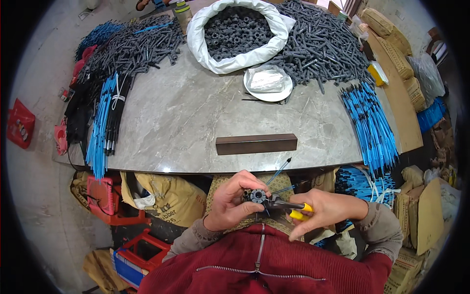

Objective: Assembling bundles of blue wires into a central plastic component using pliers.

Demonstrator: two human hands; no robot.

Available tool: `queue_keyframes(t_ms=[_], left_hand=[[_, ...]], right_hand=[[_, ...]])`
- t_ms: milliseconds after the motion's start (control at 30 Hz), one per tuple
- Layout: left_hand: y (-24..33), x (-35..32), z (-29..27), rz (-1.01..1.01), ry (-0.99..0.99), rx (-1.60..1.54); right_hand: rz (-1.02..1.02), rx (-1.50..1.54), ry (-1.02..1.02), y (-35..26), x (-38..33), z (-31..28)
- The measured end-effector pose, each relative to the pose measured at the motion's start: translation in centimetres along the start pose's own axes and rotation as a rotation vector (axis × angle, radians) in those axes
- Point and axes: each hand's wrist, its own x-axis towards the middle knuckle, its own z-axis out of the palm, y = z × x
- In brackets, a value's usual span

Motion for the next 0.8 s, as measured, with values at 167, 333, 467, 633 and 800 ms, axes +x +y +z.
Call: queue_keyframes(t_ms=[167,333,467,633,800], left_hand=[[0.1,0.2,0.2,0.019,-0.072,0.046],[0.1,-0.2,0.1,-0.014,0.114,0.017],[-0.1,0.0,-0.2,0.015,0.194,-0.052],[0.0,0.0,-0.2,-0.017,0.216,-0.050],[-0.2,0.2,-0.4,-0.007,0.193,-0.040]], right_hand=[[0.104,0.264,-0.182,2.6,1.8,0.8],[-0.081,-0.245,0.412,0.1,1.2,1.9],[-0.240,-0.694,0.629,-0.8,0.3,2.3],[-0.445,-1.296,0.911,-1.0,-0.4,2.6],[-0.368,-0.907,0.724,-0.3,-0.6,2.6]])
